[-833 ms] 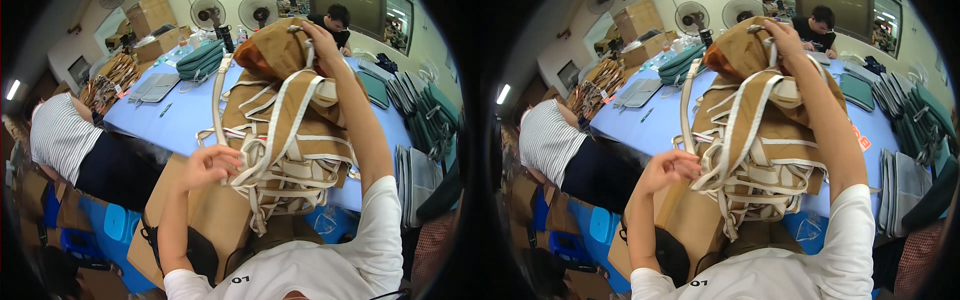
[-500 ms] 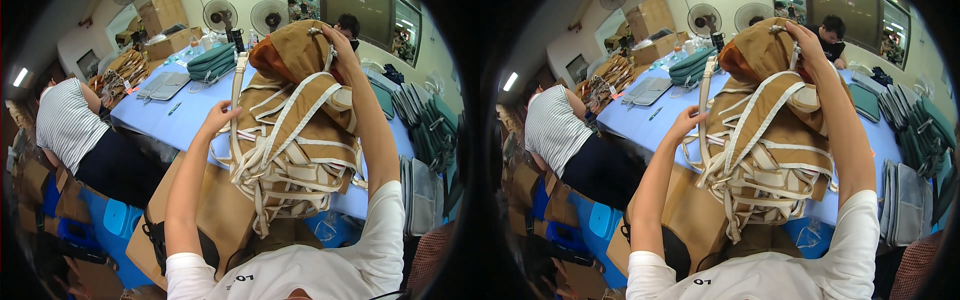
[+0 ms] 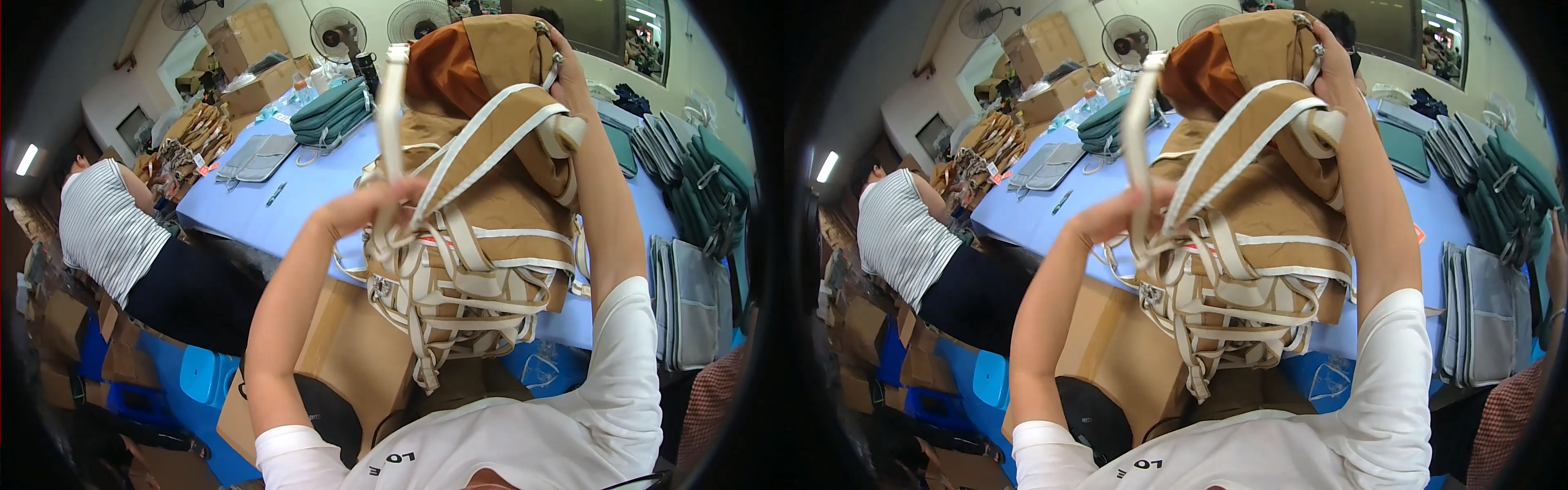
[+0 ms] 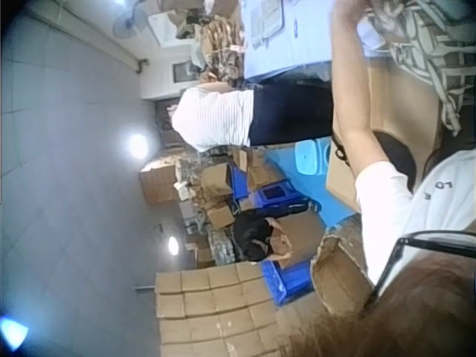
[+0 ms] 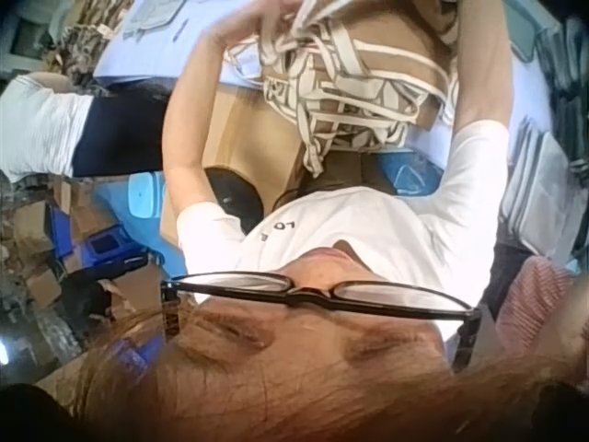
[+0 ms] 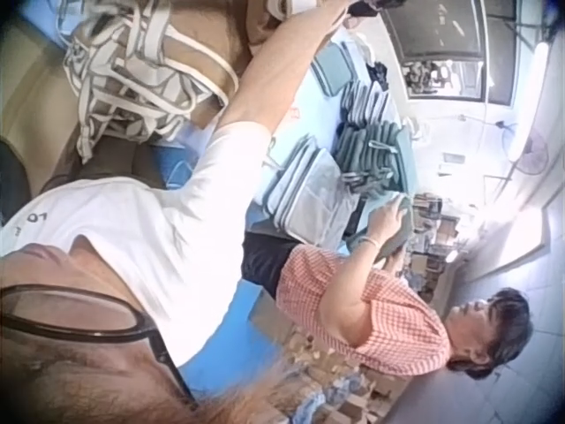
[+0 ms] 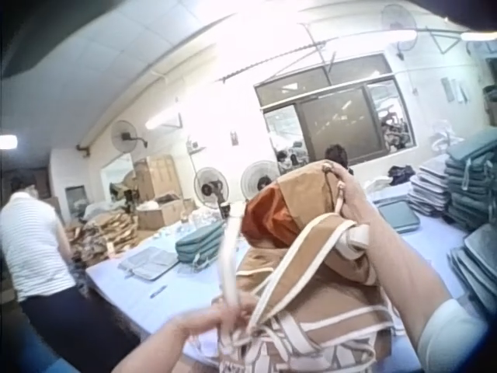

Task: Assembling and inspecting a large canvas bag by checking its components and attaching labels.

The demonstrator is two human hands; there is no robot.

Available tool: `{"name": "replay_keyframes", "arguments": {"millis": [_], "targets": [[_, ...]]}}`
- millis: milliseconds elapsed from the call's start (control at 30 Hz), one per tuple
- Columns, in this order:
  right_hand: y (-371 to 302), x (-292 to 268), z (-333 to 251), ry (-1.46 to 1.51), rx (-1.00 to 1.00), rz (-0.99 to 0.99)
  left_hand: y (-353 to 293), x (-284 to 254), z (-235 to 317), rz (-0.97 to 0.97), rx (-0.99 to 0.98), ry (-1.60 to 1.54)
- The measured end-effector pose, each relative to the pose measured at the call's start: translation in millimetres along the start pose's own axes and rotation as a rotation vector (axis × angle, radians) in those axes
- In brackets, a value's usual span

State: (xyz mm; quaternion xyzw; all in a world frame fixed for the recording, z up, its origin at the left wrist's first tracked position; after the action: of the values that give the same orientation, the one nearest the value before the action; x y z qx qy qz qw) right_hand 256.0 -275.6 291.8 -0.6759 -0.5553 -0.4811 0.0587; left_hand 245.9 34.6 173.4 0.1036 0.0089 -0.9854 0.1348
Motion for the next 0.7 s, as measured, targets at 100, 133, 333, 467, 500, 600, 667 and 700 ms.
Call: {"name": "replay_keyframes", "arguments": {"millis": [100,133,333,467,500,600,667,700], "targets": [[10,-15,-5,-0.028,-0.075,0.061,-8,38,-20,-0.199,-0.226,-0.049],[14,-21,-5,-0.029,-0.067,0.042,-9,46,-17,-0.230,-0.229,-0.103],[7,-3,-3,-0.804,-0.418,-0.152,-7,103,23,-0.139,-0.125,-0.095],[-29,60,50,-1.250,-0.190,-0.350,28,141,-12,-0.062,-0.041,0.263],[-35,67,63,-1.202,-0.202,-0.467,42,154,-16,-0.055,-0.025,0.300],[-74,85,94,-1.420,-0.068,-0.695,75,181,-49,-0.068,-0.211,-0.509],[-103,97,87,-1.457,0.045,-0.771,91,182,-33,-0.025,-0.065,-0.650],[-122,109,84,-1.442,0.086,-0.805,91,174,-23,0.049,0.074,-0.801]]}}
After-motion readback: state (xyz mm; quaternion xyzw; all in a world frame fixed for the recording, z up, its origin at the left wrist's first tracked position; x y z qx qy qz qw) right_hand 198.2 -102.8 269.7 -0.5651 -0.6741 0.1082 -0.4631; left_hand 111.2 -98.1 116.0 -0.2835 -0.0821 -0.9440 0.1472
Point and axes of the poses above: each hand's wrist, its own y-axis towards the middle knuckle, its own x-axis out of the palm, z = x × y, the point moved 7 cm from there along y, towards the middle knuckle, and after that the axes turned 5 degrees about y, right-handed, at the moved point
